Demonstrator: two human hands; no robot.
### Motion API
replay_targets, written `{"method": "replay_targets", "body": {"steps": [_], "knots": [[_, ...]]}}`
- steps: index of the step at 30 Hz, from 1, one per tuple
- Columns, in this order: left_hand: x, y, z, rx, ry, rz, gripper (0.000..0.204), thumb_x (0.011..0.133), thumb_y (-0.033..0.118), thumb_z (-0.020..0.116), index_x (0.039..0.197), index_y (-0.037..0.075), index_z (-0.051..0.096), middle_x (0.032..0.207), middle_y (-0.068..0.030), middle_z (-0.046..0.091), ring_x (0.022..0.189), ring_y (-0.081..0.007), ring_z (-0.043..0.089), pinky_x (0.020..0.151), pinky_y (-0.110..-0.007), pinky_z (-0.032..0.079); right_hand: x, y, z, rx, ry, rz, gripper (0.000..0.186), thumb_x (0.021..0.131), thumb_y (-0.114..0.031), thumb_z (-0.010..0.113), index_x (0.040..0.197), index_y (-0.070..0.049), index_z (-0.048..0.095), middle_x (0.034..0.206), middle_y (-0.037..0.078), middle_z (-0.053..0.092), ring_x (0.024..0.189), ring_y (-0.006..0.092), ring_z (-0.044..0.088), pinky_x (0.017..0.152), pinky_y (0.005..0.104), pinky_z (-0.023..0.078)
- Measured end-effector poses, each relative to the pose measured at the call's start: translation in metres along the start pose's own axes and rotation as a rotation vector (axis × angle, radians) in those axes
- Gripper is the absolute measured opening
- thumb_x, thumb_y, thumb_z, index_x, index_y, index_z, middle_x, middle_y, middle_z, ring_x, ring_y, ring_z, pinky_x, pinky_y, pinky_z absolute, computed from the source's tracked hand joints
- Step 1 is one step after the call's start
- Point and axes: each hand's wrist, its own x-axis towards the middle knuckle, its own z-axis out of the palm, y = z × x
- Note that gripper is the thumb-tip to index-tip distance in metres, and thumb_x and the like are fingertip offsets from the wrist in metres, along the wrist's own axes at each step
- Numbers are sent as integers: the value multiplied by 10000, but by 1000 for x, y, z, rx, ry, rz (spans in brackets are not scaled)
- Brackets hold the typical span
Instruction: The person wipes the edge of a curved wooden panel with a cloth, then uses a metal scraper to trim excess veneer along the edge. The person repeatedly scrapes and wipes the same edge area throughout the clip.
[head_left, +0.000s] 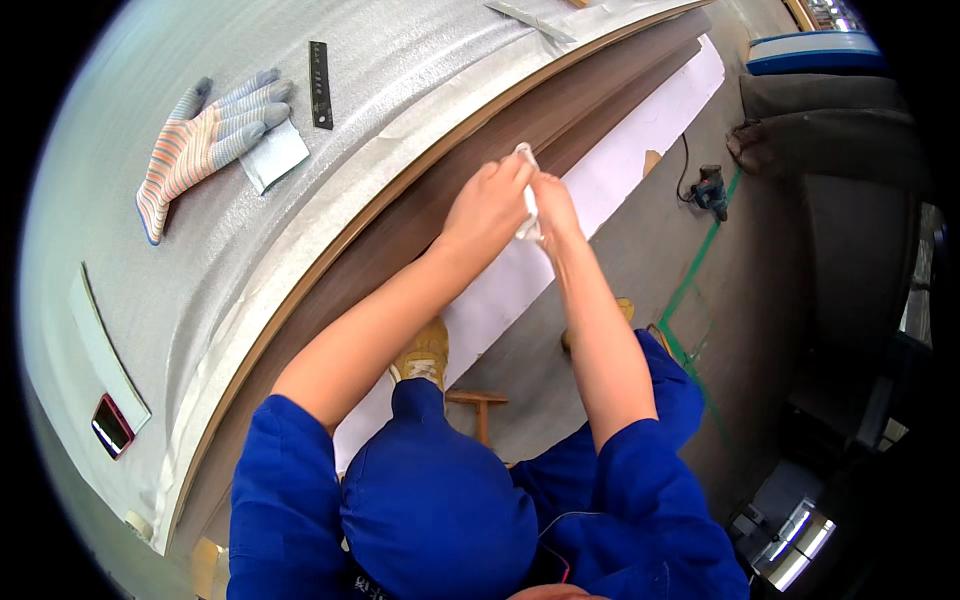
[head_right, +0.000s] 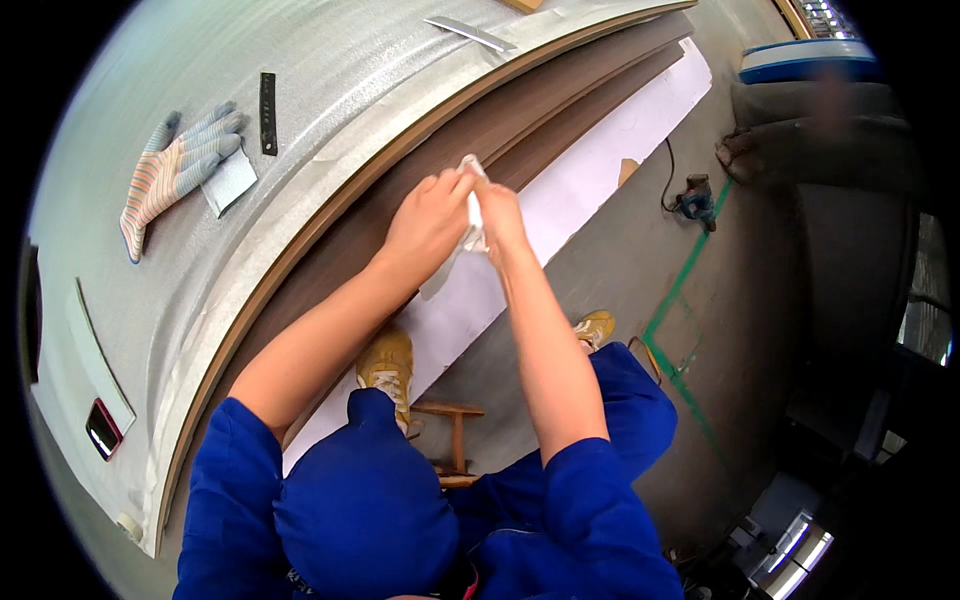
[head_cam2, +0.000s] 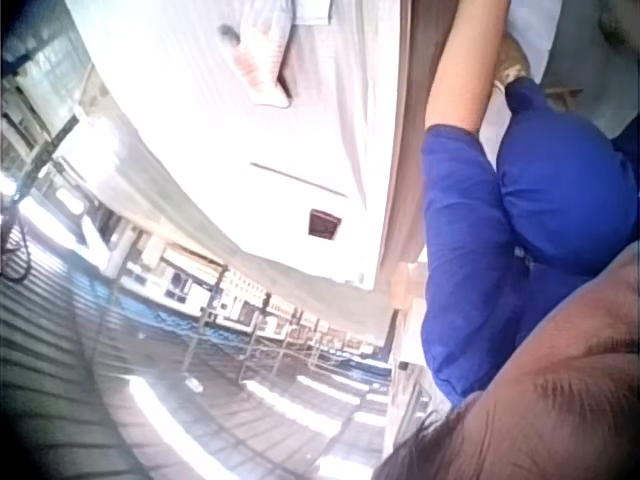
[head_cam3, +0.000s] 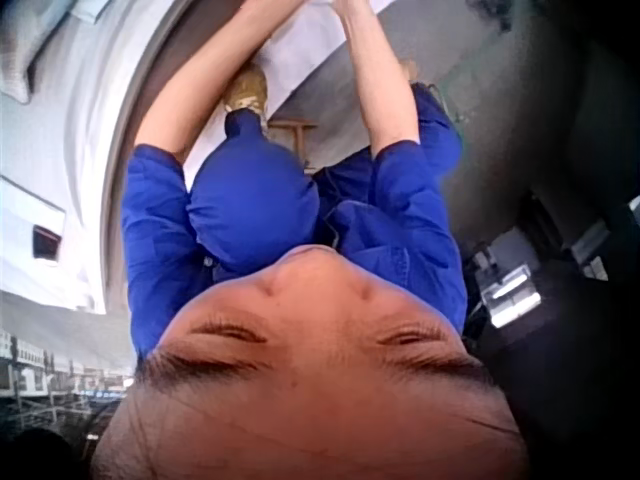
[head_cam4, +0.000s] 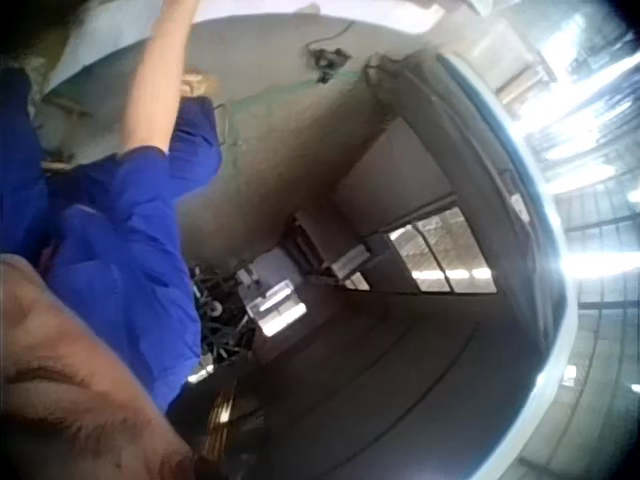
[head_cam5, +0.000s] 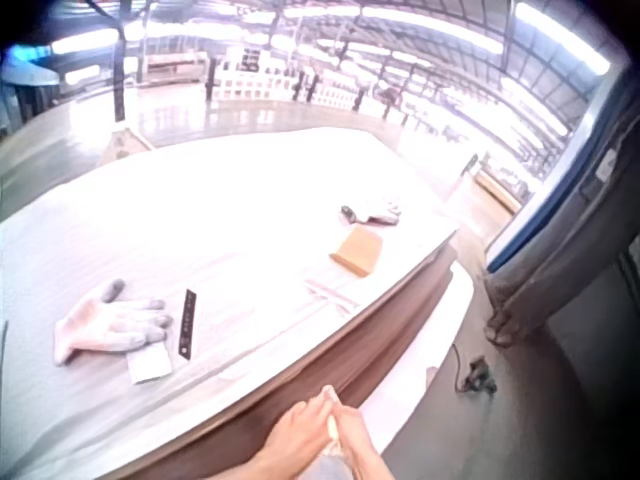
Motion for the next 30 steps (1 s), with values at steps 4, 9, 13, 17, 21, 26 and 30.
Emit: {"method": "replay_targets", "body": {"steps": [4, 9, 13, 17, 21, 26, 30], "knots": [[-48, -6, -22, 31, -57, -16, 282, 712, 104, 612, 960, -6, 688, 1093, -65, 577, 952, -198, 536, 776, -293, 455, -26, 30, 24, -44, -9, 53, 301, 961, -290, 655, 787, -45, 663, 698, 4, 634, 575, 89, 562, 502, 273, 436], [-107, -8, -56, 102, -167, -5, 412, 710, 126, 616, 1076, -53, 680, 1052, -60, 563, 953, -181, 520, 772, -275, 434, -56, 83, 41, -220, -72, 74, 299, 986, -264, 606, 807, -37, 677, 722, 3, 638, 614, 74, 563, 530, 258, 446], [-151, -10, -83, 107, -266, -21, 455, 725, 114, 603, 1133, -84, 647, 1022, -65, 547, 922, -182, 516, 753, -283, 431, -87, 114, 66, -297, -140, 72, 304, 984, -229, 595, 793, -18, 699, 710, -11, 635, 609, 56, 547, 526, 247, 431], [-158, -12, -83, 51, -281, -12, 489, 733, 98, 594, 1176, -108, 615, 1003, -70, 534, 893, -181, 513, 726, -277, 428, -92, 103, 69, -299, -177, 75, 334, 970, -235, 612, 734, -12, 690, 651, -20, 618, 566, 51, 527, 498, 250, 406], [-132, -4, -75, 75, -256, -21, 485, 737, 96, 589, 1174, -114, 613, 968, -69, 526, 856, -177, 508, 694, -280, 421, -84, 77, 60, -253, -150, 61, 349, 954, -222, 625, 684, -10, 687, 607, -19, 608, 536, 53, 516, 478, 260, 395], [-109, 9, -56, 88, -178, -110, 485, 757, 86, 577, 1198, -115, 596, 895, -75, 506, 827, -187, 507, 660, -298, 401, -66, 62, 43, -244, -144, 77, 333, 954, -220, 628, 701, -16, 701, 623, -23, 618, 547, 45, 522, 482, 245, 401], [-85, 13, -48, 82, -155, -157, 491, 784, 82, 562, 1234, -113, 570, 875, -72, 489, 826, -194, 510, 661, -309, 407, -51, 51, 37, -216, -109, 43, 324, 956, -217, 634, 714, -12, 703, 639, -20, 627, 555, 42, 528, 492, 231, 402]]}}
